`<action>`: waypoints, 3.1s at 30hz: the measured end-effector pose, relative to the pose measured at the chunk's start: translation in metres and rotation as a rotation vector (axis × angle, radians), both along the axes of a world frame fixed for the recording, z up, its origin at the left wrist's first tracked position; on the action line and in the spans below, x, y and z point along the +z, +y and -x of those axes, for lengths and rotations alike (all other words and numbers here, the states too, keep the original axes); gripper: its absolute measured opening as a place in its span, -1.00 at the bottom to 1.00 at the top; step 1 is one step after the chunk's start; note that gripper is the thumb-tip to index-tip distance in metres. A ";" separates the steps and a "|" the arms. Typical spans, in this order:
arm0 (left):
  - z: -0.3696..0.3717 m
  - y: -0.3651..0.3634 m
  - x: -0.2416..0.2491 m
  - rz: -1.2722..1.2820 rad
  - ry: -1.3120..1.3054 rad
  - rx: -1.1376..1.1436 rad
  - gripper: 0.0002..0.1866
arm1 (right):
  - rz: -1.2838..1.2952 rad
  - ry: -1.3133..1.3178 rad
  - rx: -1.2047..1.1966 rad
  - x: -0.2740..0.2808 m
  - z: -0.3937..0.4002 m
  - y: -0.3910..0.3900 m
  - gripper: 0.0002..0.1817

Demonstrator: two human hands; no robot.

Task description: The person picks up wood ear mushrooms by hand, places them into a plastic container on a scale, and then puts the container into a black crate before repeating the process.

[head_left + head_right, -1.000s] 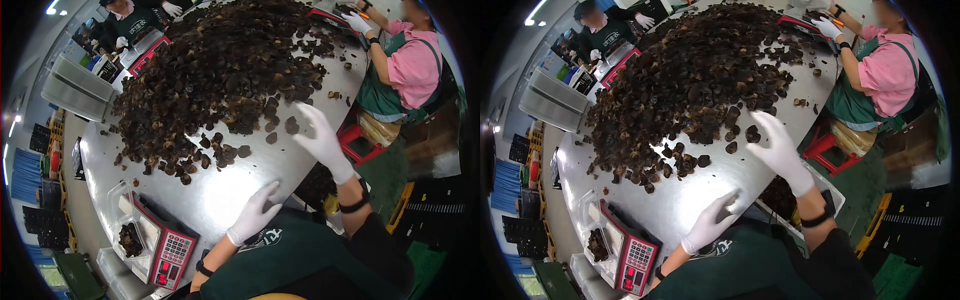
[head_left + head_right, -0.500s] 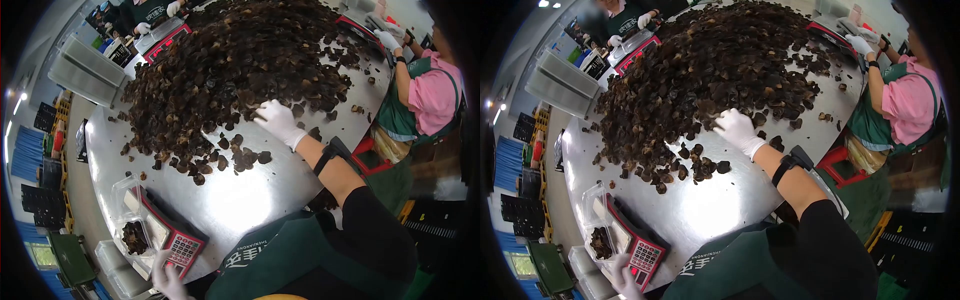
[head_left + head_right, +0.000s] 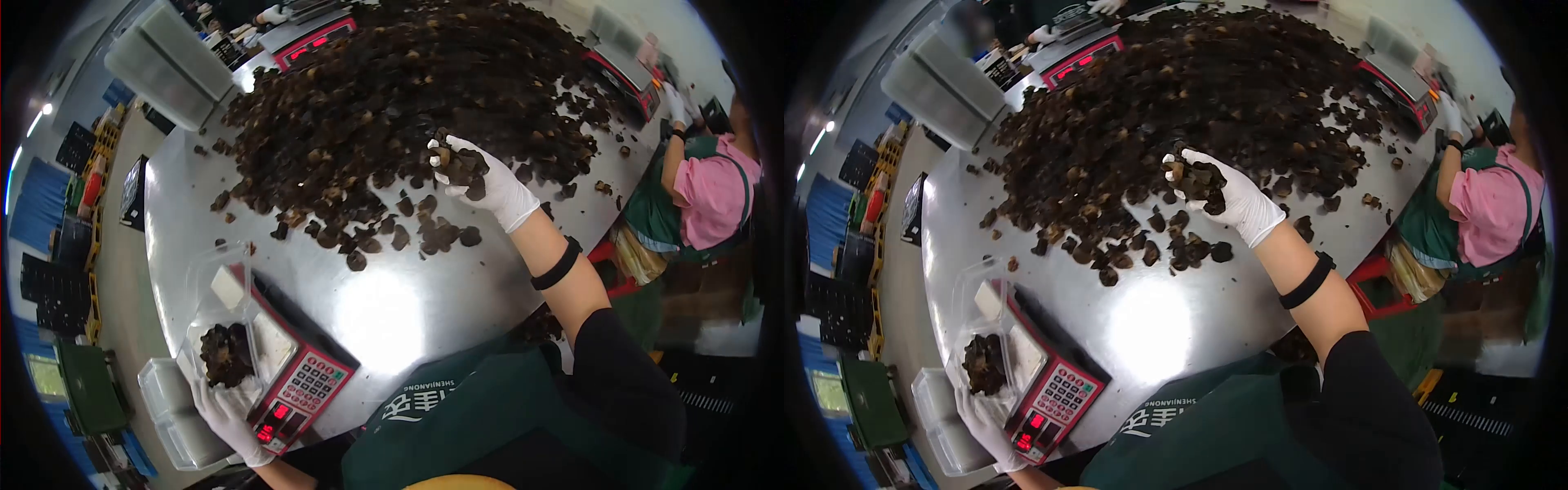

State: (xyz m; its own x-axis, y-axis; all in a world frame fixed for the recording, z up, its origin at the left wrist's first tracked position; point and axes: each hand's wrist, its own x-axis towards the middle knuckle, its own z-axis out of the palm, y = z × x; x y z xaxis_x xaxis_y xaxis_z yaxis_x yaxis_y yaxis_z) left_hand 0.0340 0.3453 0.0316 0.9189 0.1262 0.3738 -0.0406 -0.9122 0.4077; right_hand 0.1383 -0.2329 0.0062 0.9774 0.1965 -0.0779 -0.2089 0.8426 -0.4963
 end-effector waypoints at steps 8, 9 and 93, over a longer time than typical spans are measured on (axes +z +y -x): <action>0.031 -0.037 0.011 0.008 -0.039 -0.005 -0.60 | 0.144 0.122 0.109 0.028 -0.022 0.120 -0.62; 0.034 -0.039 0.013 -0.006 -0.052 -0.010 -0.59 | 0.145 0.119 0.144 0.033 -0.024 0.137 -0.62; -0.007 -0.015 0.052 0.179 -0.184 0.126 -0.85 | 1.146 -1.211 0.052 0.080 -0.030 0.376 -0.59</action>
State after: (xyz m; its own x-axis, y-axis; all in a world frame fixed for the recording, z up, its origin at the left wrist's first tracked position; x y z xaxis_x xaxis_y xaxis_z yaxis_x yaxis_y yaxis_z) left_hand 0.0411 0.3299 0.0838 0.8107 0.3140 0.4941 -0.0194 -0.8291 0.5588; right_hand 0.1687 0.1430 0.0858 0.5706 0.6086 0.5514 0.7173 -0.0424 -0.6955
